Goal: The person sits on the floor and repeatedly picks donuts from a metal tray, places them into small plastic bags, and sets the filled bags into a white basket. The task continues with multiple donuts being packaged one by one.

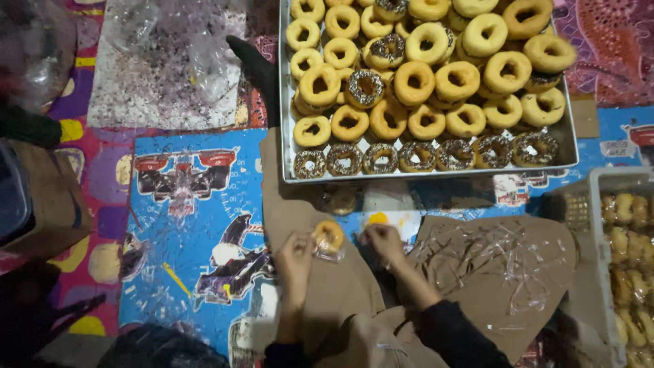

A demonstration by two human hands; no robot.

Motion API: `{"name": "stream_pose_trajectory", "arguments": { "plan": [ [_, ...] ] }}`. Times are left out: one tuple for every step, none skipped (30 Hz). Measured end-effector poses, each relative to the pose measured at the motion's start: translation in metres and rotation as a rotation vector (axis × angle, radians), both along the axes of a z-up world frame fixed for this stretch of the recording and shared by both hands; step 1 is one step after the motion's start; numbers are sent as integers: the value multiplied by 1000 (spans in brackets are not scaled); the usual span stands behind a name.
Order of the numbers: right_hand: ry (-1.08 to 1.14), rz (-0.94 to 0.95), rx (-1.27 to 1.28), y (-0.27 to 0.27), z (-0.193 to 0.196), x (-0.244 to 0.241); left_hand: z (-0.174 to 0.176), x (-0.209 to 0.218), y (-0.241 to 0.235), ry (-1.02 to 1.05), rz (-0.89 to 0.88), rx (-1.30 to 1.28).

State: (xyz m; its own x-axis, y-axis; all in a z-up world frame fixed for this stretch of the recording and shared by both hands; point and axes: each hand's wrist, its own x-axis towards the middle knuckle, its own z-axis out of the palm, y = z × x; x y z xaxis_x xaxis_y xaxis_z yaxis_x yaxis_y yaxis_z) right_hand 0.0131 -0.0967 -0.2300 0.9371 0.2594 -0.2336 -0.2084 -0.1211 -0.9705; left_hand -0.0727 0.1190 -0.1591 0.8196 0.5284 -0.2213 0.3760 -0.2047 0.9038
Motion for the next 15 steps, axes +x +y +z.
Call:
{"name": "stream_pose_trajectory", "arguments": {
  "plan": [
    [-144, -18, -205, -11, -8, 25, -10, 25, 1, 86, -71, 236],
    [-286, -38, -412, -25, -14, 49, -22, 57, -4, 50, -107, 314],
    [-481, 57, -643, -33, -20, 65, -34, 81, -9, 24, -144, 389],
    [-674, 158, -873, -39, -25, 78, -45, 104, -10, -35, -191, 475],
    [-740, 176, -891, -39, -30, 89, -55, 120, -13, -95, -235, 561],
    [-806, 194, -909, -38, -31, 97, -65, 128, -17, 9, -308, 679],
    [-876, 210, -927, -34, -33, 101, -73, 133, -24, 111, -379, 798],
    [-823, 282, -1026, -30, -36, 103, -80, 133, -32, 214, -450, 917],
    [-767, 356, -1119, -24, -38, 101, -84, 130, -38, 86, -402, 884],
    [-708, 431, -1210, -19, -37, 97, -83, 124, -46, -41, -353, 849],
    [-649, 497, -1227, -16, -35, 91, -81, 118, -55, -171, -309, 814],
    [-609, 539, -1219, -17, -28, 83, -74, 115, -67, -188, -278, 720],
    [-615, 538, -1198, -24, -18, 76, -64, 113, -82, -211, -247, 624],
    [-638, 533, -1168, -33, -4, 65, -49, 115, -96, -233, -217, 528],
    [-650, 526, -1139, -46, 13, 46, -30, 110, -111, 43, -302, 113]
  ]
}}
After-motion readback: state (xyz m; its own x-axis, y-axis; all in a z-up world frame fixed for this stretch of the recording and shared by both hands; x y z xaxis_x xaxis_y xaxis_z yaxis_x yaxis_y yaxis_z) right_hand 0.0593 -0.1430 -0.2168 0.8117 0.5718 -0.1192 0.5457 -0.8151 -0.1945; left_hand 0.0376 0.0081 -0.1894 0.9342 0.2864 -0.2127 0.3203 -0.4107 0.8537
